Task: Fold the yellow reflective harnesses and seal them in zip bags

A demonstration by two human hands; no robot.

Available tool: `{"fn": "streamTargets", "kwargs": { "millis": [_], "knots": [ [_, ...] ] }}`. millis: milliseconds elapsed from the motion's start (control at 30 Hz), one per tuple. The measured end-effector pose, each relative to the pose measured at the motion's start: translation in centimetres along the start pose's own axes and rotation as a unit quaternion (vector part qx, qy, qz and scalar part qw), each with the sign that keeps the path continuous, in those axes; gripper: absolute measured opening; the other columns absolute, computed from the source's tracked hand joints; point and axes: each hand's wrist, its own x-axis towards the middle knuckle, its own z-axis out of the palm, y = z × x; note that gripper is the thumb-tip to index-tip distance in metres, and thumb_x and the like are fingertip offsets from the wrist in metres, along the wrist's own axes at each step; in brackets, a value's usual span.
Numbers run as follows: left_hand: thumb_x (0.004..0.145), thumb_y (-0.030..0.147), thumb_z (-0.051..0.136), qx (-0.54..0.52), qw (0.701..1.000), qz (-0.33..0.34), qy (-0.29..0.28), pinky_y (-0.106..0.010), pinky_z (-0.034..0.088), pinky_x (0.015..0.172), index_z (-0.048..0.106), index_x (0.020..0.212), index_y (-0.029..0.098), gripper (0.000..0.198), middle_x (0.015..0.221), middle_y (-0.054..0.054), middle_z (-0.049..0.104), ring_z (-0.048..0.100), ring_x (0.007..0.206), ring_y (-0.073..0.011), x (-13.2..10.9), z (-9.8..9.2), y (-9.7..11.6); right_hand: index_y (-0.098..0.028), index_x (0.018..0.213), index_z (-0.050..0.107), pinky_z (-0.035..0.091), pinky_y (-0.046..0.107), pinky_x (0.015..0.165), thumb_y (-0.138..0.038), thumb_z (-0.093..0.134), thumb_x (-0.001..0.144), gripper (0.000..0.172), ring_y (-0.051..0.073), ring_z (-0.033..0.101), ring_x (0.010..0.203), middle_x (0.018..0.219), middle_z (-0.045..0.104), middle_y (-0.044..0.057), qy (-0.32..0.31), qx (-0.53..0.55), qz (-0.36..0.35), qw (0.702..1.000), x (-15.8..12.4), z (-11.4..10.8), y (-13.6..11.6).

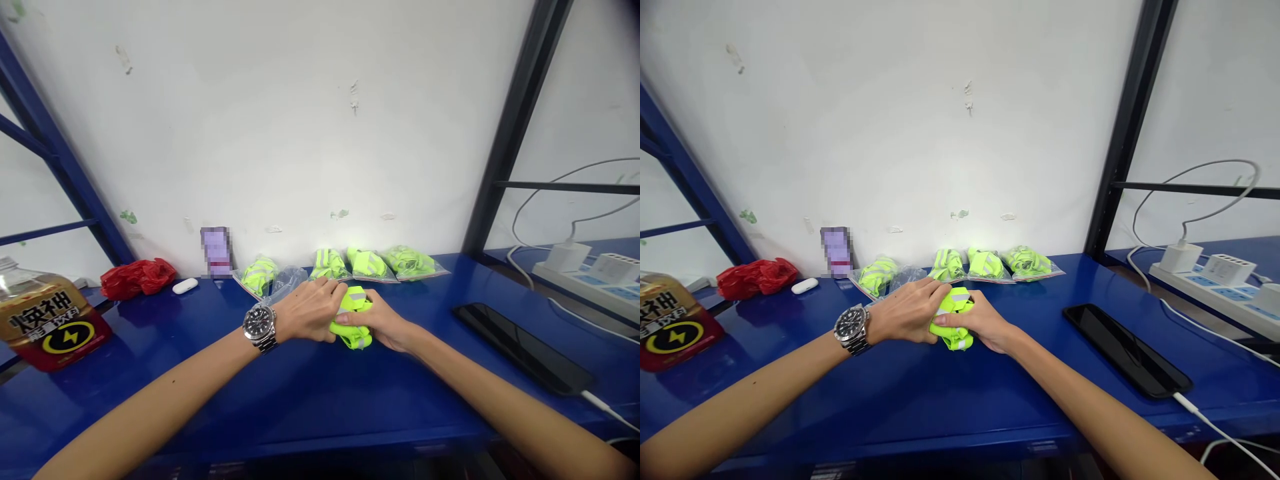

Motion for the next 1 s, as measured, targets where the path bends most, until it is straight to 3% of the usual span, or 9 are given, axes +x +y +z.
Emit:
{"fn": "streamTargets", "kwargs": {
  "millis": [233, 400, 600, 733, 867, 1000],
  "knots": [
    [0.066, 0.028, 0.061, -0.014, 0.998, -0.002, 0.053, -0.035, 0.049, 0.072, 0.046, 0.106, 0.008, 0.047, 0.099, -0.013, 0.06, 0.055, 0.093, -0.0274, -0.1, 0.8, 0.5, -0.014, 0.077, 0.067, 0.052, 0.027, 0.064, -0.016, 0.087, 0.049, 0.034, 0.015, 0.065, 0.065, 0.071, 0.069, 0.0, 0.018, 0.101, 0.002, 0.995, 0.3, 0.1, 0.6],
    [0.065, 0.026, 0.062, -0.029, 0.993, 0.018, 0.113, -0.041, 0.048, 0.085, 0.045, 0.108, 0.009, 0.049, 0.107, -0.015, 0.058, 0.054, 0.097, -0.0285, 0.1, 1.4, 0.8, -0.015, 0.072, 0.064, 0.052, 0.026, 0.06, -0.014, 0.087, 0.045, 0.035, 0.013, 0.063, 0.059, 0.066, 0.066, -0.003, 0.074, 0.125, -0.013, 0.989, 0.5, 0.2, 1.3],
    [0.065, 0.024, 0.064, -0.086, 0.981, 0.036, 0.172, -0.046, 0.044, 0.097, 0.033, 0.128, 0.006, 0.073, 0.123, -0.019, 0.053, 0.049, 0.115, -0.0319, -0.5, 1.9, 0.7, -0.014, 0.069, 0.062, 0.052, 0.027, 0.058, -0.017, 0.087, 0.045, 0.035, 0.014, 0.062, 0.058, 0.063, 0.065, -0.002, 0.088, 0.088, -0.008, 0.992, 0.0, 0.3, 0.8],
    [0.07, 0.025, 0.062, -0.107, 0.977, 0.051, 0.177, -0.05, 0.041, 0.101, 0.021, 0.139, 0.009, 0.081, 0.133, -0.021, 0.047, 0.044, 0.126, -0.0324, -1.2, 2.2, 0.7, -0.017, 0.076, 0.06, 0.054, 0.031, 0.062, -0.017, 0.088, 0.042, 0.044, 0.017, 0.065, 0.064, 0.068, 0.066, -0.003, 0.124, 0.073, 0.0, 0.99, -0.1, -0.3, 1.1],
    [0.074, 0.035, 0.065, -0.117, 0.976, 0.049, 0.178, -0.048, 0.039, 0.105, 0.023, 0.14, 0.01, 0.082, 0.137, -0.021, 0.045, 0.041, 0.13, -0.0314, -1.6, 2.2, 0.6, -0.017, 0.078, 0.062, 0.055, 0.032, 0.064, -0.019, 0.088, 0.044, 0.043, 0.018, 0.066, 0.066, 0.07, 0.067, -0.003, 0.105, 0.047, -0.009, 0.993, -0.1, -0.8, 1.3],
    [0.074, 0.06, 0.063, -0.125, 0.971, 0.024, 0.201, -0.049, 0.037, 0.107, 0.022, 0.142, 0.011, 0.093, 0.143, -0.021, 0.038, 0.038, 0.132, -0.0318, -2.3, 1.4, 0.1, -0.015, 0.083, 0.065, 0.056, 0.036, 0.069, -0.021, 0.087, 0.048, 0.042, 0.02, 0.067, 0.069, 0.077, 0.071, 0.002, 0.086, 0.036, -0.023, 0.995, -0.4, -1.0, 0.6]
  ]
}}
